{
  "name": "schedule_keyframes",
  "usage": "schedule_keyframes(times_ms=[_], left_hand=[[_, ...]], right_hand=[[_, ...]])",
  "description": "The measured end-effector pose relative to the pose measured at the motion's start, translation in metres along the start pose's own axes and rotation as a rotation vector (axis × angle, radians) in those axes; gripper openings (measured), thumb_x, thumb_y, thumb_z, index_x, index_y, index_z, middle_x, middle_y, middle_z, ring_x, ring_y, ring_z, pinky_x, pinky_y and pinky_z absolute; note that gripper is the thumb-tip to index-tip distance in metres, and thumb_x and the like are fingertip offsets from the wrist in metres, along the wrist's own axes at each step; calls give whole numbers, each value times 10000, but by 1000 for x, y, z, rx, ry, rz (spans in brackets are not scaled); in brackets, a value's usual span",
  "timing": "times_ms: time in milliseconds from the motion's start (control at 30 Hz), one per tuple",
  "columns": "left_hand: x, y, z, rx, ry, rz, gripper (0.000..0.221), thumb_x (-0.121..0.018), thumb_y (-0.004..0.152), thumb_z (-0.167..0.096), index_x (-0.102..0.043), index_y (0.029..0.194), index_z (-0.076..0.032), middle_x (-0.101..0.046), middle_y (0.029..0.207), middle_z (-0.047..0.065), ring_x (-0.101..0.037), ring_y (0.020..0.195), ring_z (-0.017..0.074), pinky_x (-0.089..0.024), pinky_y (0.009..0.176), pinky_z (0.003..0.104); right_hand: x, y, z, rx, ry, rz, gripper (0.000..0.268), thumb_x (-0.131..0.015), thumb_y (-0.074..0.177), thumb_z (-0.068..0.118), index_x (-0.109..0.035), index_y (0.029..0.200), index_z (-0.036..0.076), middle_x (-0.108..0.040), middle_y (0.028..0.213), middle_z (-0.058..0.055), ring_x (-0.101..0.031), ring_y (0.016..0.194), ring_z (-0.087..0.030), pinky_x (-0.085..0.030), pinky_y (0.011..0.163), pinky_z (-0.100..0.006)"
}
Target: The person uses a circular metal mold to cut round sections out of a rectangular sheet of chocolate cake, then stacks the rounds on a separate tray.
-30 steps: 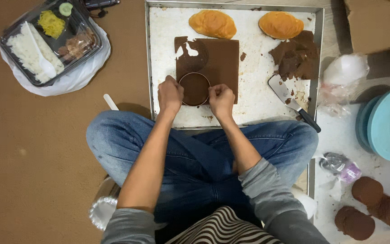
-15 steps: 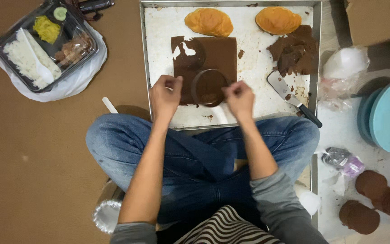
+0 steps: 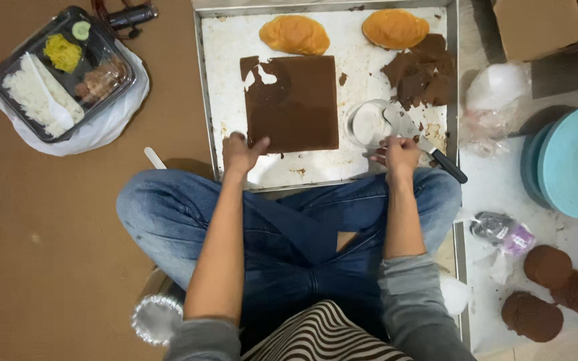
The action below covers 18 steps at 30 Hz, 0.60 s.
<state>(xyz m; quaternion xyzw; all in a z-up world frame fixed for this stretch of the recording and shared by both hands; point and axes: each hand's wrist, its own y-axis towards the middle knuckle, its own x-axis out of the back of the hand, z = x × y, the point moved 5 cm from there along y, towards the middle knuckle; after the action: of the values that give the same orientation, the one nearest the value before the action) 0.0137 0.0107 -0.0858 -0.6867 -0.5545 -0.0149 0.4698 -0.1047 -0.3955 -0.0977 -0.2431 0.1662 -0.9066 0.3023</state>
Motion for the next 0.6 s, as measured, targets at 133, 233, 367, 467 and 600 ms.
schedule_keyframes(times_ms=[133, 233, 367, 467, 600], left_hand=[[-10, -1, 14, -1, 57, 92, 782, -939, 775, -290, -554, 1338, 93, -657, 1232, 286, -635, 1234, 483, -552, 1004, 559], [-21, 13, 26, -17, 34, 38, 605, -920, 775, -162, -599, 1232, 71, -700, 1105, 257, -693, 1124, 472, -593, 919, 558], [-25, 35, 42, -49, 53, -78, 367, -918, 738, -137, -688, 1006, -38, -761, 892, 150, -765, 957, 370, -613, 780, 478], [-18, 25, 39, -19, -18, -138, 278, -869, 756, -38, -704, 979, -32, -757, 899, 172, -768, 932, 367, -626, 742, 460], [-8, 44, 51, -3, -77, -326, 208, -756, 854, 45, -685, 1049, 65, -736, 933, 258, -766, 915, 390, -632, 701, 459]], right_hand=[[-7, -10, 8, -26, 7, 6, 108, -641, 852, 86, -567, 873, 10, -691, 766, -224, -767, 643, -325, -661, 502, -434], [-9, -18, 17, -29, -31, 43, 177, -644, 883, 109, -557, 943, -34, -677, 803, -229, -761, 642, -305, -655, 513, -393], [-10, -25, 21, -51, -17, 94, 195, -609, 911, 94, -523, 1009, -51, -689, 787, -278, -765, 623, -333, -674, 514, -383], [-10, -16, 12, -70, 11, 96, 216, -597, 921, 68, -503, 1050, -77, -684, 802, -294, -766, 630, -360, -685, 504, -398], [-8, -12, 9, -105, 36, 83, 264, -570, 925, 69, -469, 1110, -90, -678, 834, -324, -768, 651, -380, -699, 519, -424]])
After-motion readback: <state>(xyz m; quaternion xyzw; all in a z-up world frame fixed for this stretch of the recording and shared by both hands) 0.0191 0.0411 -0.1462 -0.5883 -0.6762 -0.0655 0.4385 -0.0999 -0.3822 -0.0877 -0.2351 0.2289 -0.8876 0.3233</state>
